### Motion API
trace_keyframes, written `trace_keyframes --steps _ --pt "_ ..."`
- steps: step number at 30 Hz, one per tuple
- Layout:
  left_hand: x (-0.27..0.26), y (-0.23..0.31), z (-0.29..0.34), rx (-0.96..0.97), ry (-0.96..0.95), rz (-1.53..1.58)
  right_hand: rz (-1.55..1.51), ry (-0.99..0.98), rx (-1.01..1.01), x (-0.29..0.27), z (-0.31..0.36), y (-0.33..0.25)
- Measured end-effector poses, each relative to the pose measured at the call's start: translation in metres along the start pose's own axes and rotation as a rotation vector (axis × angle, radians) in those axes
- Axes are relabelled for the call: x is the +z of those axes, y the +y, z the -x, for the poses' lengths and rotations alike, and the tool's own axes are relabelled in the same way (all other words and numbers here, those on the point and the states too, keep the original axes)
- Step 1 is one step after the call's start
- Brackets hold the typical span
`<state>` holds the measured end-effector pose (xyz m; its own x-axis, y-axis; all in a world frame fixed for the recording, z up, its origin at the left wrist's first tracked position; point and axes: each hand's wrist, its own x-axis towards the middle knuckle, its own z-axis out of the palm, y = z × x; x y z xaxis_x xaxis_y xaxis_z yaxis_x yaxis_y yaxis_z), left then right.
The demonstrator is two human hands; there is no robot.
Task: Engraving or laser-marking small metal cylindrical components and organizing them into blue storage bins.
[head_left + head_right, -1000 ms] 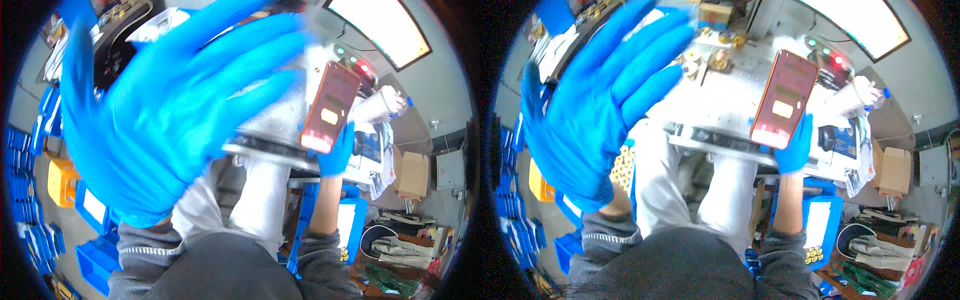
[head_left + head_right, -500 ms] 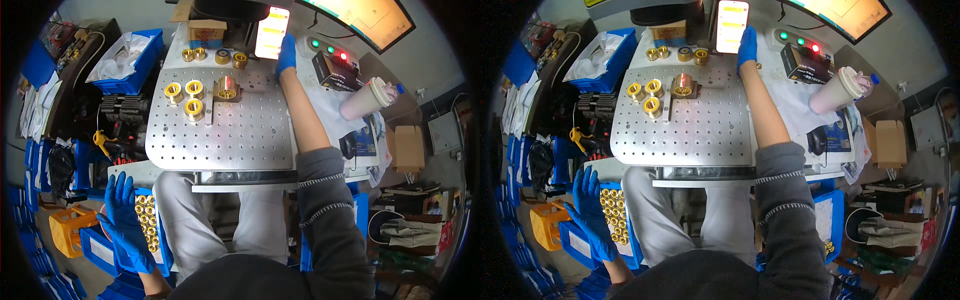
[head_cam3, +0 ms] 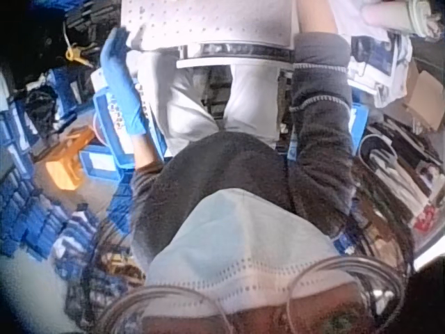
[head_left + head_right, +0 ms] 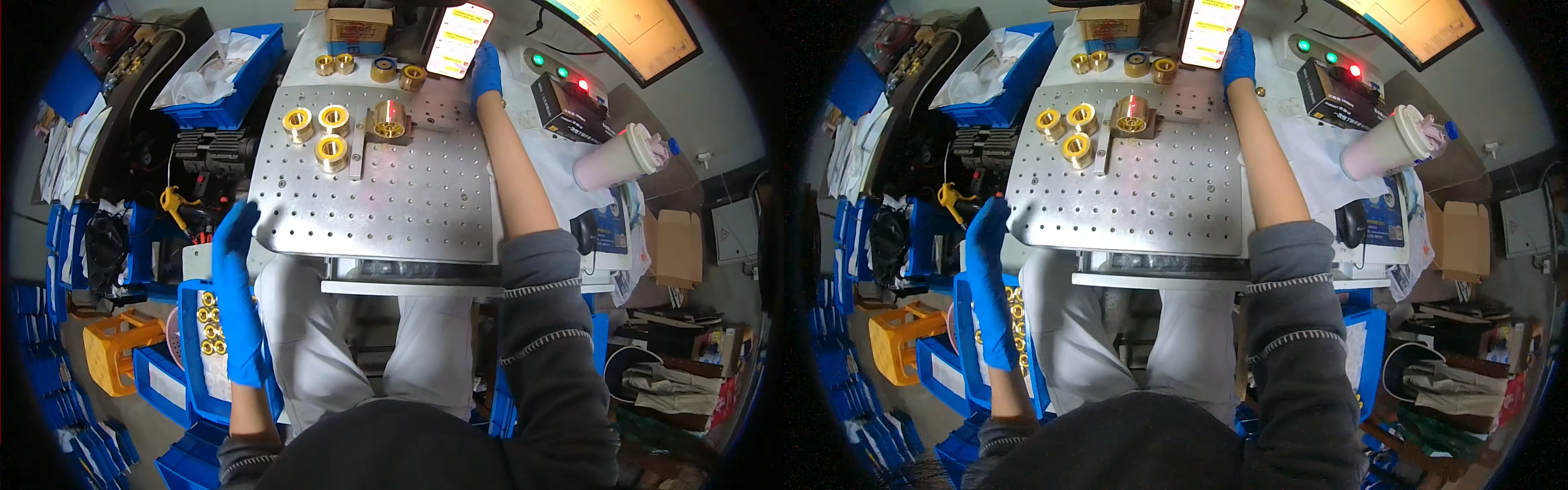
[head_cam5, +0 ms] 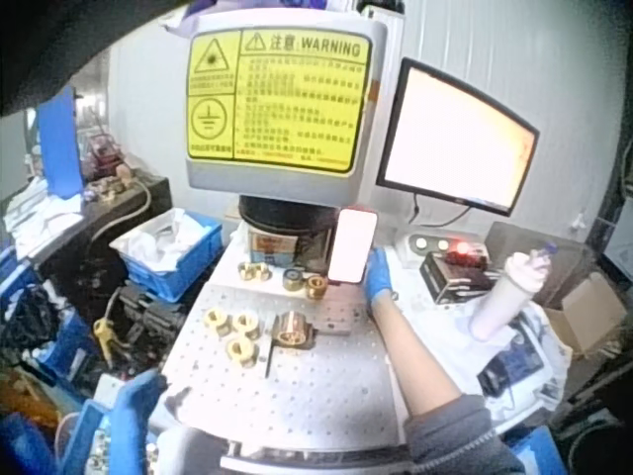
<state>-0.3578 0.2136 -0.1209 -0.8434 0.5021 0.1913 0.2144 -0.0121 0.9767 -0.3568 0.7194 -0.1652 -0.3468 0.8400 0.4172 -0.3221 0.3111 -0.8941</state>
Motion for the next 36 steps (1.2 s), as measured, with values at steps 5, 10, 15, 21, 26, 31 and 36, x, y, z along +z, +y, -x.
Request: trace_keyframes --steps 5,10,15,21,26,31,36 --pt "0.057 0.045 -0.056 0.429 -0.202 -0.522 0.097 -0.064 0.099 -0.011 0.005 -0.024" --pt "0.117 0.020 -0.134 0.896 -0.214 -0.740 0.061 0.066 0.179 -0.038 0.006 -0.043" --pt "0.130 0.015 -0.169 0.664 -0.588 -0.963 0.107 -0.032 0.167 -0.042 0.074 -0.102" --pt "0.080 0.016 -0.141 0.588 -0.090 -0.526 0.232 -0.319 0.069 -0.082 0.203 -0.182" --pt "0.047 0.001 -0.108 0.401 -0.028 -0.701 0.387 -0.296 0.083 -0.098 0.224 -0.157" --pt "0.066 -0.018 -0.101 0.462 0.012 -0.728 0.339 -0.148 0.008 -0.098 0.211 -0.141" --pt "0.074 0.020 -0.102 0.508 0.107 -0.932 0.268 -0.146 0.041 -0.099 0.207 -0.128"
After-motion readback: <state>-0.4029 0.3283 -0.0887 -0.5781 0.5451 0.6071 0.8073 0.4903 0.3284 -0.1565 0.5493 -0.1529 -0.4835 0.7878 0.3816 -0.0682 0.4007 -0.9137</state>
